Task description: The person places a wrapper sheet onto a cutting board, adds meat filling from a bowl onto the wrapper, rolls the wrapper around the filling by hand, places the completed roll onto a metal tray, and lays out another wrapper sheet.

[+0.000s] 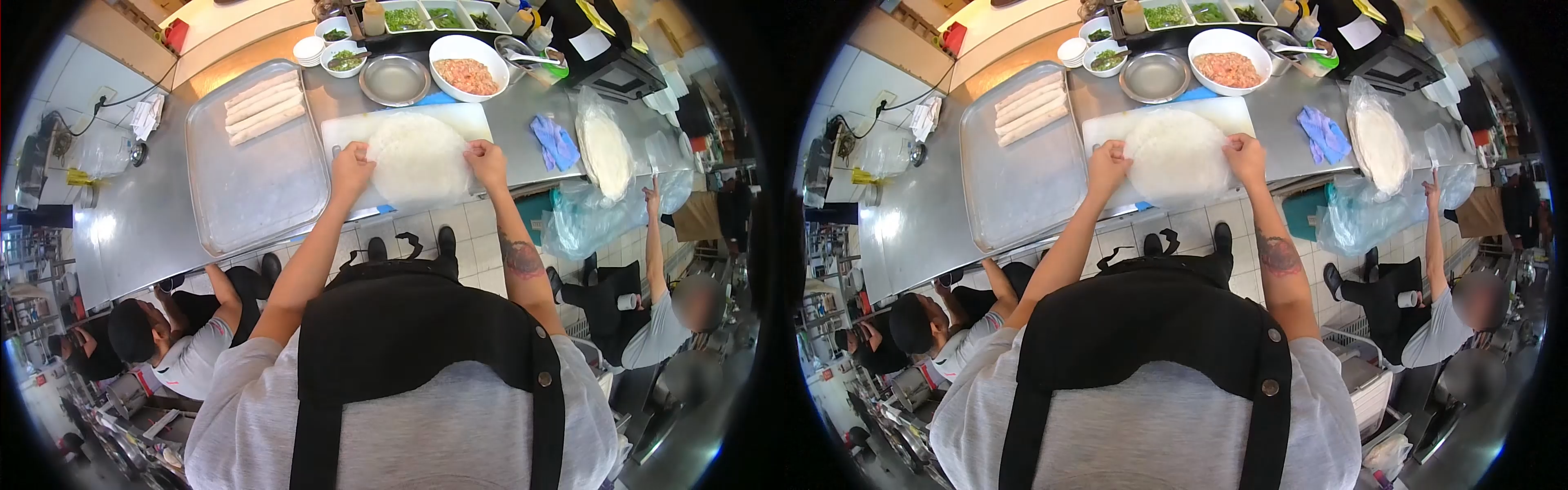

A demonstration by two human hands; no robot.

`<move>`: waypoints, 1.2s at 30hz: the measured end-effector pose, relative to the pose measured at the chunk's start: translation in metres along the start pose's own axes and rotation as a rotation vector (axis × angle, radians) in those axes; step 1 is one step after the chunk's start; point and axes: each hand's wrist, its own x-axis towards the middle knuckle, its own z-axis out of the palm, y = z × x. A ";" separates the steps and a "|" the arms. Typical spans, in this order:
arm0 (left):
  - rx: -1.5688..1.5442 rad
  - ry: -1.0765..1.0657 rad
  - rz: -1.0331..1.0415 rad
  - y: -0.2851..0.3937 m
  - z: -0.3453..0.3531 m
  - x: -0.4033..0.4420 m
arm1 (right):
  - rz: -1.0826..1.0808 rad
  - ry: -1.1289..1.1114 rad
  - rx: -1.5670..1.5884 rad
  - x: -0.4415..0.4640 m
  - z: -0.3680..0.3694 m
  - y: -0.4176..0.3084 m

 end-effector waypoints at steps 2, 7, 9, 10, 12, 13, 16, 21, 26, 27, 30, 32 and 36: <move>0.041 0.054 0.069 0.005 0.003 -0.002 | 0.011 -0.006 -0.039 -0.001 -0.004 -0.006; 0.119 0.083 0.168 0.004 0.009 0.005 | -0.016 0.003 -0.130 -0.001 -0.011 -0.014; 0.159 0.038 0.156 0.012 0.004 -0.004 | -0.058 -0.003 -0.130 0.009 -0.010 -0.018; 0.200 -0.008 0.146 0.015 0.002 -0.011 | -0.099 -0.009 -0.130 0.016 -0.008 -0.020; 0.193 -0.054 0.130 0.025 0.003 -0.035 | -0.230 -0.037 -0.122 0.041 0.004 -0.022; 0.183 -0.103 0.114 0.031 0.005 -0.047 | -0.360 -0.065 -0.117 0.051 0.011 -0.023; 0.161 -0.173 -0.090 0.046 0.008 -0.070 | -0.435 -0.179 -0.192 0.070 0.029 -0.048; 0.355 0.037 0.083 0.039 -0.004 -0.068 | -0.413 -0.086 -0.378 0.065 0.025 -0.058; 0.520 0.099 0.519 0.012 -0.013 -0.048 | -0.411 0.101 -0.277 0.059 0.021 -0.050; 0.559 0.016 0.524 0.008 -0.013 -0.045 | -0.508 0.079 -0.270 0.057 0.027 -0.057; 0.571 -0.058 0.514 -0.005 -0.008 -0.045 | -0.716 -0.033 -0.262 0.059 0.054 -0.084; 0.547 -0.055 0.501 -0.007 -0.007 -0.047 | -0.820 -0.122 -0.263 0.065 0.072 -0.097; 0.539 -0.040 0.486 -0.004 -0.005 -0.050 | -0.813 -0.186 -0.554 0.080 0.098 -0.100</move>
